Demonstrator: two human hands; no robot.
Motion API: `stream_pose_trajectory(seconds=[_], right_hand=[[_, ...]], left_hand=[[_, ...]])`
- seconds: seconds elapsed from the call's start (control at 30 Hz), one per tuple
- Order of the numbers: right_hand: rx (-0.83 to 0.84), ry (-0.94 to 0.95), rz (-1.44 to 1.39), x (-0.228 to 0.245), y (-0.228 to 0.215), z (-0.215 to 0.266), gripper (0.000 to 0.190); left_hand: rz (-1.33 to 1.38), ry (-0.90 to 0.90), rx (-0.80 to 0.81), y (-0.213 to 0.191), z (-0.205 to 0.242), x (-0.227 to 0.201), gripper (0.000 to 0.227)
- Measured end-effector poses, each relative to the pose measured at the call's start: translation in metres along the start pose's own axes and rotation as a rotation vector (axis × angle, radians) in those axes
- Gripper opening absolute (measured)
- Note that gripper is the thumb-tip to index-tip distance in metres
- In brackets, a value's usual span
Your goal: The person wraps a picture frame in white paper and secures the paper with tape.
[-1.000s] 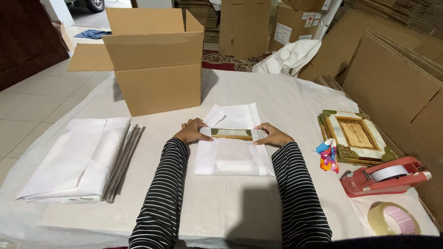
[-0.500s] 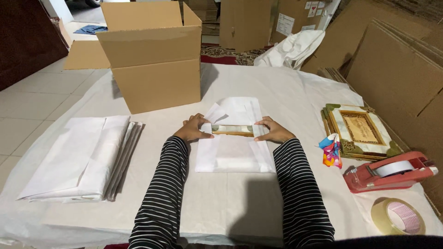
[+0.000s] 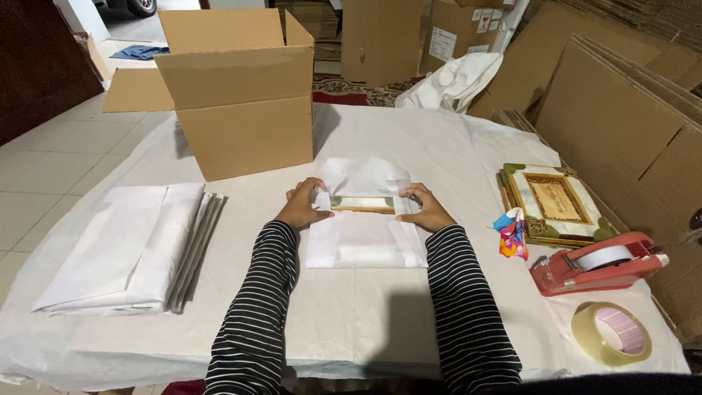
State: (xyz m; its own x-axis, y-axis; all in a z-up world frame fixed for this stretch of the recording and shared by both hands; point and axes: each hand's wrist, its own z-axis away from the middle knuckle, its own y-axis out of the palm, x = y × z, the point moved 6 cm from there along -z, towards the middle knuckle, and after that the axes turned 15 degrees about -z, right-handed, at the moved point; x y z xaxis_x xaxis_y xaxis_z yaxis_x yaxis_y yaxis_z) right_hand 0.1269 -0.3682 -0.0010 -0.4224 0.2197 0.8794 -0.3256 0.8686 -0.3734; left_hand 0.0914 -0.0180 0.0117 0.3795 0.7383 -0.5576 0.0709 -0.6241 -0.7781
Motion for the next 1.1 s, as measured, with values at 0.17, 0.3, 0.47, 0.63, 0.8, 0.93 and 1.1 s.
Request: stream_pose_trajectory(seconds=[0.17,0.3,0.47,0.63,0.8,0.93,1.1], right_hand=[[-0.075,-0.038,-0.008,0.015,0.008,0.009,0.064],[-0.140,-0.032,-0.016,-0.004,0.006,0.012,0.058],[-0.161,0.015,-0.074,0.000,0.013,0.016,0.072],[-0.133,-0.082,-0.157,0.007,0.019,0.016,0.084],[-0.185,-0.048,-0.037,0.012,0.020,0.022,0.044],[-0.229,-0.072,-0.044,0.030,0.022,0.033,0.034],[-0.303,-0.148,-0.019,0.022,0.021,0.036,0.025]], left_hand=[[0.033,-0.005,-0.081,-0.005,0.010,-0.006,0.077],[0.030,-0.017,-0.079,-0.014,0.026,-0.027,0.100],[-0.040,0.038,-0.058,-0.004,0.024,-0.025,0.090],[-0.048,0.035,-0.056,0.003,0.022,-0.021,0.075],[0.120,0.135,-0.223,-0.003,0.020,-0.018,0.047],[0.151,0.082,-0.234,-0.008,0.030,-0.027,0.034],[0.155,0.100,-0.311,0.006,0.028,-0.010,0.035]])
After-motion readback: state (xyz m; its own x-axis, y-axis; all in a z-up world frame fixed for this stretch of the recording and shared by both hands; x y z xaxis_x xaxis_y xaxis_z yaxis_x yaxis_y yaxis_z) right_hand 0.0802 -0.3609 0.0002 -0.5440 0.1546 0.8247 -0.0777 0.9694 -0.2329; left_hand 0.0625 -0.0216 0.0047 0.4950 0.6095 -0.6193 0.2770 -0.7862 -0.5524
